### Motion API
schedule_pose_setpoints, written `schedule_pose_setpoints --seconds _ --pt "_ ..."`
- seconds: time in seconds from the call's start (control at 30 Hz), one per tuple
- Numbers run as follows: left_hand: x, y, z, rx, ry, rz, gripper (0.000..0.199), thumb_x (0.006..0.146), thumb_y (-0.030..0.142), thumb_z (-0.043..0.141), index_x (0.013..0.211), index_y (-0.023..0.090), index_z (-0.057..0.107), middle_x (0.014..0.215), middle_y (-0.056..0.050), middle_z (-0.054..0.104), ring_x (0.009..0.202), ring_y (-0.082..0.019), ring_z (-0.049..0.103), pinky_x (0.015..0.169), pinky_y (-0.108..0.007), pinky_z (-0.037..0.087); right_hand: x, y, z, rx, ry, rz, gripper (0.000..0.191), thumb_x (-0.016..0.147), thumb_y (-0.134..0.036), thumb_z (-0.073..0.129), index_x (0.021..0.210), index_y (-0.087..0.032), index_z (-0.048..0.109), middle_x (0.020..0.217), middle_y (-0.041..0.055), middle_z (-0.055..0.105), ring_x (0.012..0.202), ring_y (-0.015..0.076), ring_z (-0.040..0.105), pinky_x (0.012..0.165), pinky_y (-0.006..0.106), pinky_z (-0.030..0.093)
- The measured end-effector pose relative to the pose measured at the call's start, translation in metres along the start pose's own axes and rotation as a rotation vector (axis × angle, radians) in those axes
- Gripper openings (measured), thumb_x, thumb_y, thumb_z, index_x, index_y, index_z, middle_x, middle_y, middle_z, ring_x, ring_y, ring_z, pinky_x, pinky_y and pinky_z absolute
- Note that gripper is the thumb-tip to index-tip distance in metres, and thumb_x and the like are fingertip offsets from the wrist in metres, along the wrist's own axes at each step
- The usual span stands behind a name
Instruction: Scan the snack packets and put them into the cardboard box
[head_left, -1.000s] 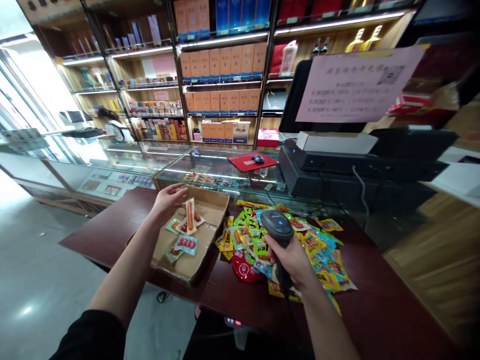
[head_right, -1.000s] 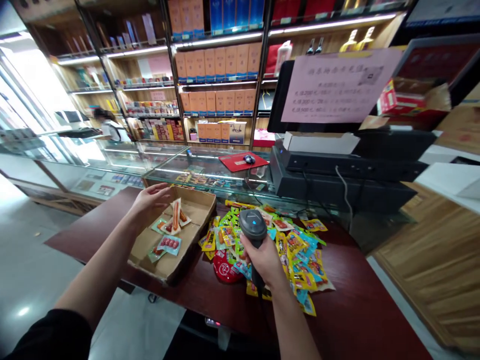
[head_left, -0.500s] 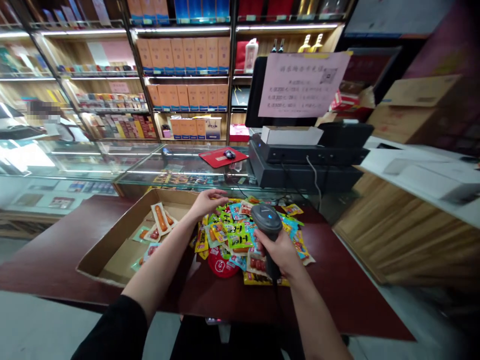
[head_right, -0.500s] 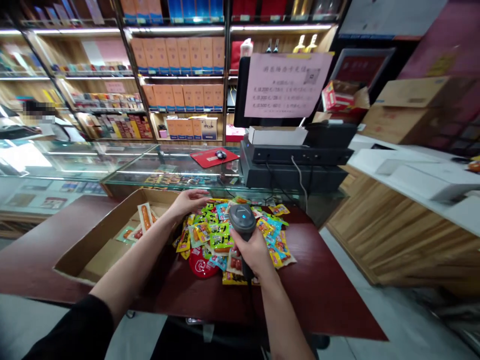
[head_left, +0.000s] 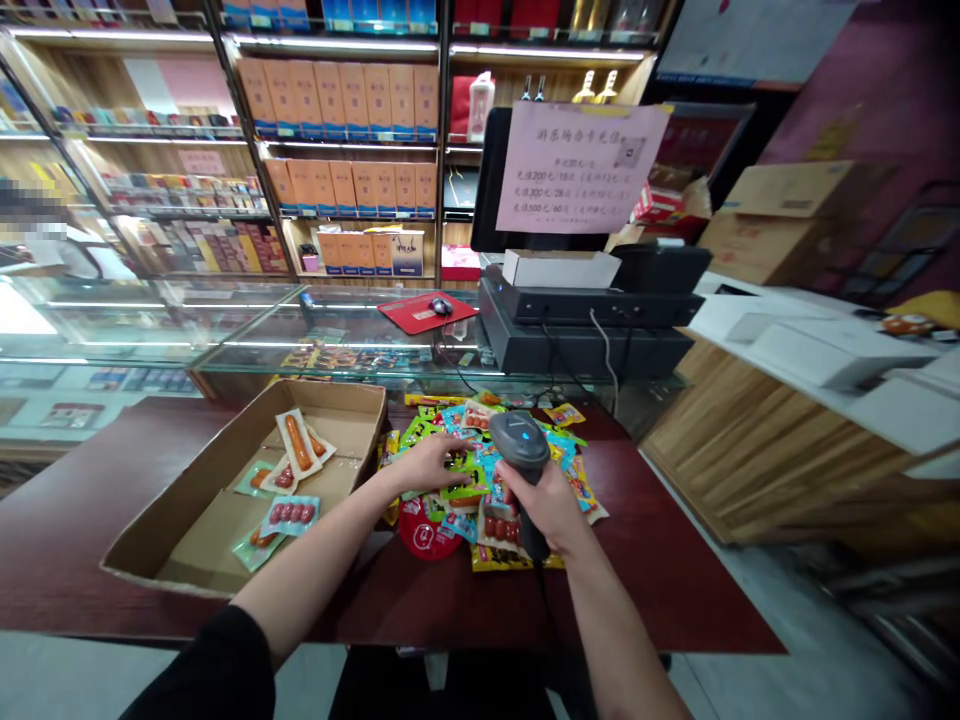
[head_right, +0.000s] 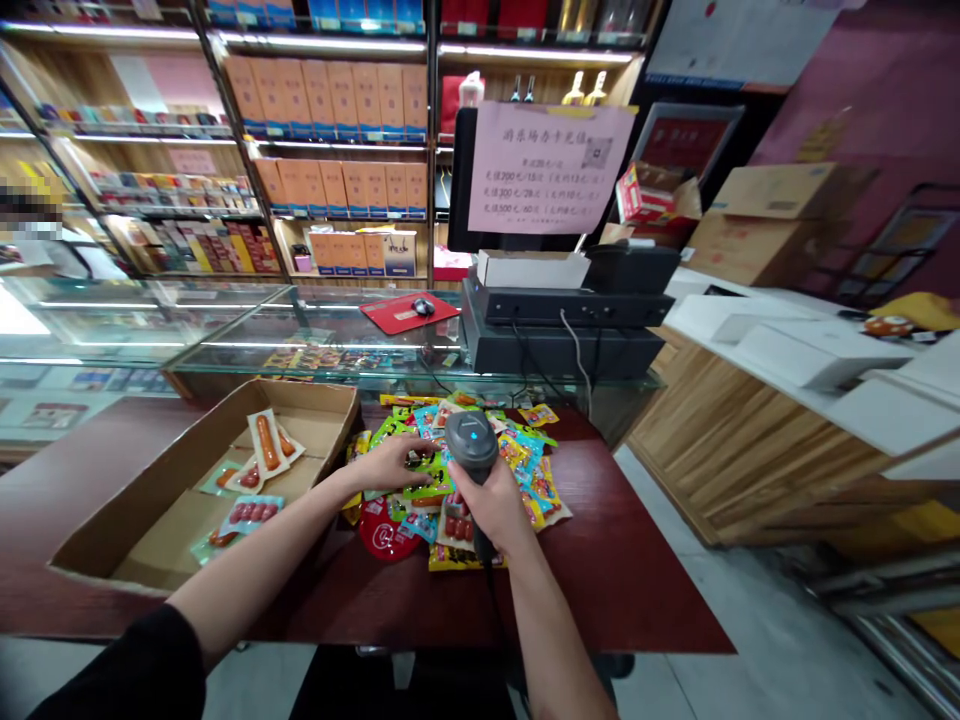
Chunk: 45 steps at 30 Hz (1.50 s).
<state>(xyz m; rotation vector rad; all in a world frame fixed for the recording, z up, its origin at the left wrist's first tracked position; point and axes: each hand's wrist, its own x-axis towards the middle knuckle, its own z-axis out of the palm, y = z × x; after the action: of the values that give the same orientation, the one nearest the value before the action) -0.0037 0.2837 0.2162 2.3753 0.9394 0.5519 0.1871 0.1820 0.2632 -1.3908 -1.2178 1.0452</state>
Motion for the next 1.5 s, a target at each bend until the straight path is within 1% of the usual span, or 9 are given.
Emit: schedule_pose_setpoints --seconds 0.1,0.23,0.4,0.53,0.7,0.87,1.0,1.23,1.5 --pt "-0.001 0.000 0.003 0.049 -0.035 0.017 0.058 0.073 0.039 0.066 0.128 0.021 0.058 0.113 -0.009 0.066 0.102 -0.023 0.059 0.089 -0.030 0.044 0.000 0.000 0.001 0.005 0.003 0.014 0.026 0.075 -0.042 0.067 0.072 -0.018 0.057 0.048 -0.0021 0.056 0.038 0.0115 0.048 0.039 0.024 0.040" --pt "-0.002 0.003 0.005 0.093 -0.112 0.036 0.055 0.074 0.032 0.063 0.128 0.020 0.057 0.116 -0.009 0.064 0.101 -0.022 0.060 0.088 -0.029 0.044 -0.001 0.000 0.002 0.014 -0.010 0.039 0.026 0.075 -0.042 0.067 0.075 -0.018 0.058 0.048 -0.0023 0.056 0.037 0.0113 0.048 0.037 0.023 0.039" --pt "-0.002 0.008 0.002 0.109 -0.154 -0.058 0.063 0.070 0.031 0.065 0.131 0.020 0.055 0.103 -0.008 0.069 0.089 -0.023 0.063 0.079 -0.029 0.046 -0.001 -0.001 0.002 0.013 -0.023 0.036 0.027 0.074 -0.043 0.067 0.072 -0.018 0.058 0.048 -0.0017 0.057 0.037 0.0112 0.048 0.038 0.023 0.039" --pt "-0.001 0.005 -0.004 0.051 -0.150 -0.136 0.056 0.065 0.032 0.070 0.119 0.019 0.063 0.096 -0.006 0.069 0.083 -0.021 0.062 0.074 -0.028 0.045 -0.001 0.000 0.003 0.009 -0.021 0.040 0.027 0.074 -0.043 0.068 0.070 -0.018 0.058 0.047 -0.0019 0.056 0.037 0.0113 0.048 0.038 0.023 0.039" --pt "0.002 -0.010 -0.019 -0.090 -0.011 -0.246 0.040 0.060 0.035 0.076 0.093 0.016 0.063 0.074 0.000 0.060 0.067 -0.015 0.056 0.061 -0.025 0.043 -0.003 0.000 0.008 0.013 -0.019 0.035 0.027 0.073 -0.044 0.069 0.071 -0.019 0.058 0.047 -0.0025 0.055 0.037 0.0117 0.048 0.039 0.024 0.039" --pt "0.003 -0.024 -0.039 -0.732 0.211 -0.451 0.043 0.056 0.033 0.082 0.084 0.016 0.055 0.071 0.003 0.056 0.060 -0.011 0.057 0.059 -0.026 0.051 -0.007 0.002 0.015 -0.040 -0.015 0.017 0.028 0.071 -0.045 0.069 0.075 -0.019 0.058 0.047 -0.0026 0.055 0.036 0.0125 0.047 0.036 0.024 0.039" --pt "0.002 -0.025 -0.052 -1.073 0.328 -0.456 0.037 0.055 0.026 0.085 0.079 0.012 0.060 0.074 -0.001 0.062 0.070 -0.012 0.062 0.074 -0.032 0.055 -0.010 0.007 0.021 -0.031 -0.046 0.033 0.030 0.073 -0.048 0.068 0.077 -0.021 0.057 0.047 -0.0029 0.056 0.035 0.0131 0.049 0.035 0.024 0.039" --pt "0.001 -0.025 -0.060 -1.231 0.374 -0.488 0.026 0.060 0.014 0.082 0.080 0.008 0.067 0.083 -0.007 0.069 0.079 -0.018 0.067 0.081 -0.034 0.056 -0.016 -0.005 0.039 -0.020 -0.089 0.020 0.027 0.072 -0.044 0.068 0.083 -0.021 0.058 0.046 -0.0044 0.056 0.034 0.0123 0.048 0.037 0.024 0.040" --pt "0.001 -0.025 -0.062 -1.255 0.403 -0.476 0.028 0.060 0.011 0.082 0.080 0.010 0.063 0.080 -0.004 0.068 0.075 -0.014 0.067 0.080 -0.036 0.058 -0.019 -0.012 0.043 -0.104 -0.098 -0.035 0.023 0.074 -0.041 0.065 0.079 -0.019 0.060 0.045 -0.0041 0.054 0.036 0.0127 0.049 0.040 0.024 0.041"
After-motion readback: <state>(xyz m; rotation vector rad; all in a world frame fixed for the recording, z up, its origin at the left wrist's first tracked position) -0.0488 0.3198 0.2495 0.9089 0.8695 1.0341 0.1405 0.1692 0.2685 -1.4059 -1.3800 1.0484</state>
